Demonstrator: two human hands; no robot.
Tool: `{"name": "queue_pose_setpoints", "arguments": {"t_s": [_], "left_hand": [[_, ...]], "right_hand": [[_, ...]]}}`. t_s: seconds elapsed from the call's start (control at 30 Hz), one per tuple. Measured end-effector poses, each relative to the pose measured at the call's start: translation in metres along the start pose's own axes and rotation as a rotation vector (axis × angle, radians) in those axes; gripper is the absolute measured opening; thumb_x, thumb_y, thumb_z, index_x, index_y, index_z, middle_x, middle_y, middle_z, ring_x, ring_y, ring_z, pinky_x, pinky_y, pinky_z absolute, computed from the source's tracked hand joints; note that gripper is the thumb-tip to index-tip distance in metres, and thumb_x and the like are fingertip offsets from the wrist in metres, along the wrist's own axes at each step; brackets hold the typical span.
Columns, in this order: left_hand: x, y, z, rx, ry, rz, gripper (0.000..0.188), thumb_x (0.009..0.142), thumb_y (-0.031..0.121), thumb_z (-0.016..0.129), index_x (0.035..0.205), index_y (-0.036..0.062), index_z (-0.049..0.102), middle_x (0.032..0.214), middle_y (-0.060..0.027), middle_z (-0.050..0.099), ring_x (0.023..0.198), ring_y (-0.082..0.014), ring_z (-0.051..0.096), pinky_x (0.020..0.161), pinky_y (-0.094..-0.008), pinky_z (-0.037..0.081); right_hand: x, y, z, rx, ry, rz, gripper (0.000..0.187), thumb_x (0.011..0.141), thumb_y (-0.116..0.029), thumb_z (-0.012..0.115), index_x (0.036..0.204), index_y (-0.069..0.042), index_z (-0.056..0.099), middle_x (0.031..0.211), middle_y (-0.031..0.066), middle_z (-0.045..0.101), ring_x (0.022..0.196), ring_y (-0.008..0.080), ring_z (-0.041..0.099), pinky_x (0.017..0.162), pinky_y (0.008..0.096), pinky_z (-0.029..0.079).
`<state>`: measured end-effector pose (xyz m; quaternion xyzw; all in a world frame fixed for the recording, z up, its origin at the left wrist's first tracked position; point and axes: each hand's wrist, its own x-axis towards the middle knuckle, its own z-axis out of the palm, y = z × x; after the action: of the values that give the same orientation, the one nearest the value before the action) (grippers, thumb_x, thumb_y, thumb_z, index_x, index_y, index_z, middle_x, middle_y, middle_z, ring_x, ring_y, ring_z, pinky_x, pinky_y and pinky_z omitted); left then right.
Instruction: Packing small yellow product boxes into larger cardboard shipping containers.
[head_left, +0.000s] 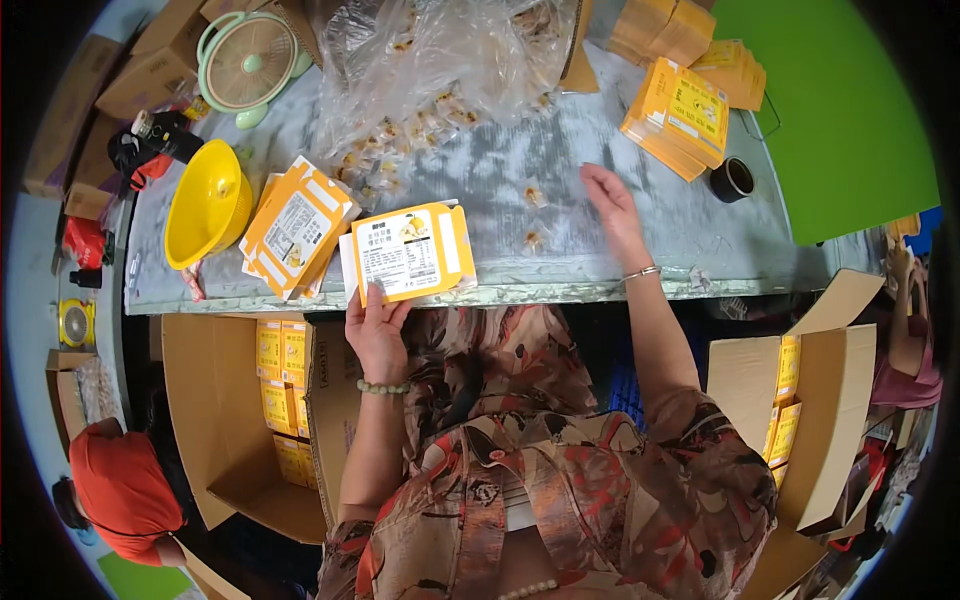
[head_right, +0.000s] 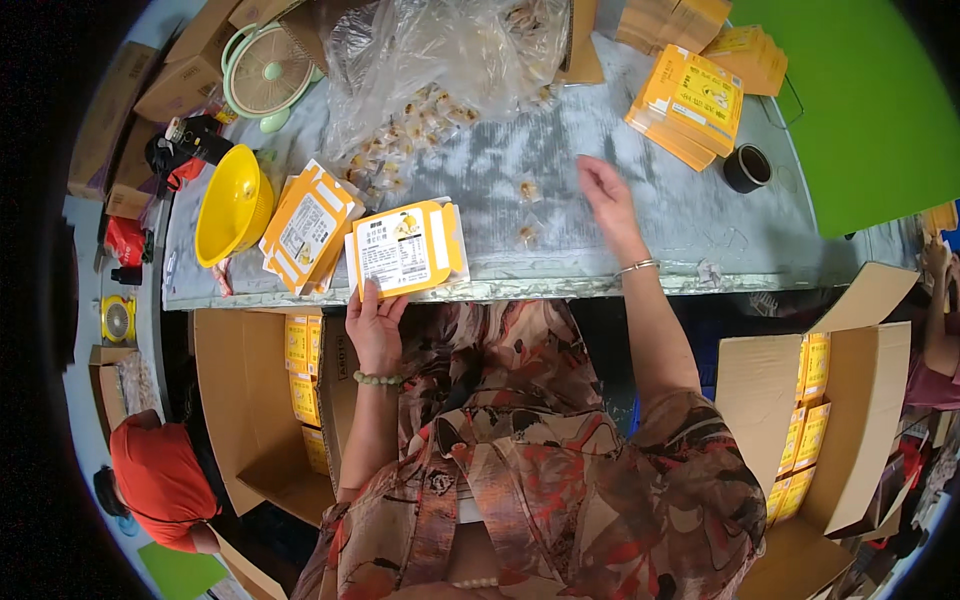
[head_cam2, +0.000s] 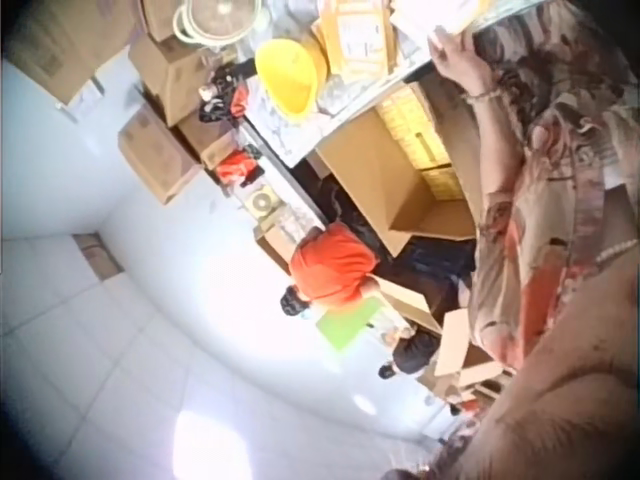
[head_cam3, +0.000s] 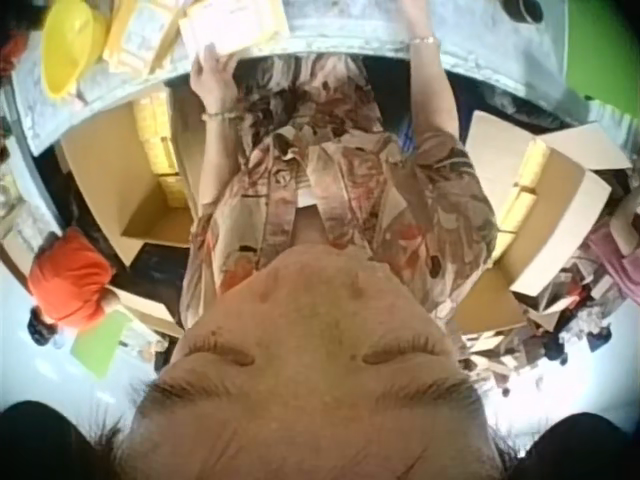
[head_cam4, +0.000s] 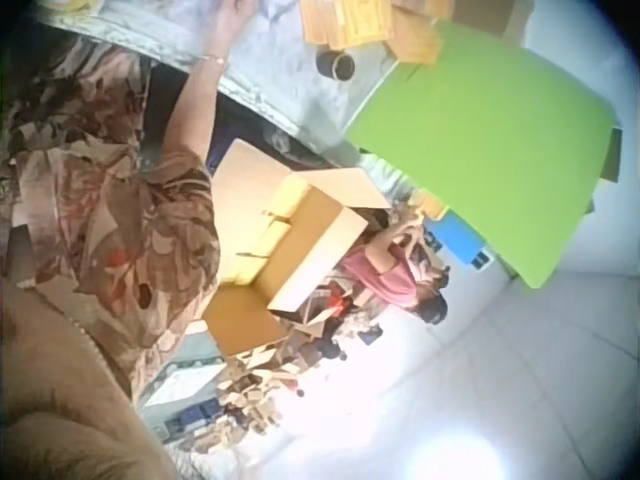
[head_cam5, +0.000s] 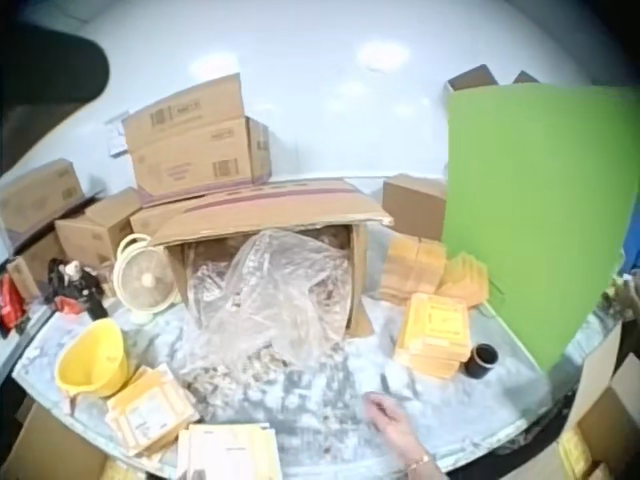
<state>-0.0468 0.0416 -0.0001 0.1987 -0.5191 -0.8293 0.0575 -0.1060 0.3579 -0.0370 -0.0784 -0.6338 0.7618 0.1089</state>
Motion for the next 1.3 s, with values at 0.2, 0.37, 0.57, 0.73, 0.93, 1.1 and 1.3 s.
{"name": "queue_pose_setpoints", "arguments": {"t_s": [0.2, 0.37, 0.57, 0.73, 0.93, 1.1, 1.3], "left_hand": [[-0.014, 0.004, -0.017, 0.008, 0.058, -0.027, 0.021, 0.082, 0.016, 0.046, 0.097, 0.0016, 0.047, 0.087, -0.0096, 0.056, 0.072, -0.0177, 0.058, 0.061, -0.03, 0.05], [-0.026, 0.007, -0.023, -0.004, 0.069, -0.023, 0.02, 0.082, 0.017, 0.047, 0.096, 0.0024, 0.048, 0.086, -0.0081, 0.056, 0.071, -0.0172, 0.057, 0.061, -0.0297, 0.05], [-0.032, 0.003, -0.023, -0.034, 0.071, -0.046, 0.019, 0.081, 0.017, 0.048, 0.095, 0.0039, 0.049, 0.086, -0.0064, 0.056, 0.073, -0.0164, 0.056, 0.061, -0.0309, 0.049], [-0.023, 0.006, -0.015, -0.028, 0.03, -0.065, 0.02, 0.081, 0.016, 0.048, 0.096, 0.0037, 0.048, 0.085, -0.0065, 0.056, 0.073, -0.0162, 0.057, 0.061, -0.0299, 0.05], [-0.007, -0.001, 0.005, 0.019, -0.03, 0.004, 0.022, 0.082, 0.016, 0.047, 0.099, 0.0024, 0.046, 0.089, -0.0087, 0.055, 0.076, -0.0178, 0.057, 0.063, -0.0297, 0.05], [0.004, -0.011, 0.022, 0.022, -0.019, -0.074, 0.025, 0.081, 0.014, 0.049, 0.101, 0.0019, 0.044, 0.09, -0.0098, 0.054, 0.076, -0.0183, 0.057, 0.066, -0.0302, 0.049], [0.008, -0.022, 0.047, 0.077, -0.073, -0.053, 0.024, 0.08, 0.015, 0.05, 0.1, 0.0016, 0.046, 0.089, -0.0099, 0.054, 0.075, -0.0176, 0.056, 0.063, -0.0288, 0.05]], "right_hand": [[0.015, -0.014, 0.067, -0.721, -0.321, -0.465, 0.029, 0.07, -0.01, 0.056, 0.099, -0.008, 0.052, 0.101, 0.0088, 0.05, 0.092, 0.0206, 0.047, 0.079, 0.028, 0.038], [0.058, -0.003, 0.17, -1.006, -0.334, -0.6, 0.024, 0.066, -0.007, 0.052, 0.09, -0.01, 0.056, 0.099, 0.0091, 0.049, 0.092, 0.0268, 0.046, 0.078, 0.0342, 0.039], [0.086, 0.023, 0.2, -1.219, -0.302, -0.666, 0.019, 0.067, -0.008, 0.049, 0.082, -0.012, 0.059, 0.095, 0.0057, 0.051, 0.096, 0.0266, 0.043, 0.079, 0.04, 0.036], [0.082, 0.005, 0.148, -1.362, -0.36, -0.693, 0.023, 0.068, -0.008, 0.051, 0.089, -0.014, 0.057, 0.083, 0.0056, 0.055, 0.087, 0.0221, 0.048, 0.076, 0.0324, 0.038], [0.066, -0.017, 0.066, -0.788, -0.49, -0.495, 0.02, 0.074, -0.003, 0.048, 0.093, -0.007, 0.055, 0.09, 0.0095, 0.054, 0.082, 0.0224, 0.052, 0.071, 0.0285, 0.041], [0.02, -0.003, 0.038, -0.753, -0.709, -0.489, 0.025, 0.081, -0.013, 0.044, 0.104, -0.008, 0.051, 0.11, 0.0091, 0.046, 0.099, 0.0225, 0.044, 0.082, 0.0279, 0.036], [-0.024, -0.001, 0.065, -0.929, -0.267, -0.389, 0.04, 0.083, -0.026, 0.039, 0.113, 0.0, 0.039, 0.115, 0.014, 0.041, 0.106, 0.0251, 0.039, 0.089, 0.0311, 0.031]]}}
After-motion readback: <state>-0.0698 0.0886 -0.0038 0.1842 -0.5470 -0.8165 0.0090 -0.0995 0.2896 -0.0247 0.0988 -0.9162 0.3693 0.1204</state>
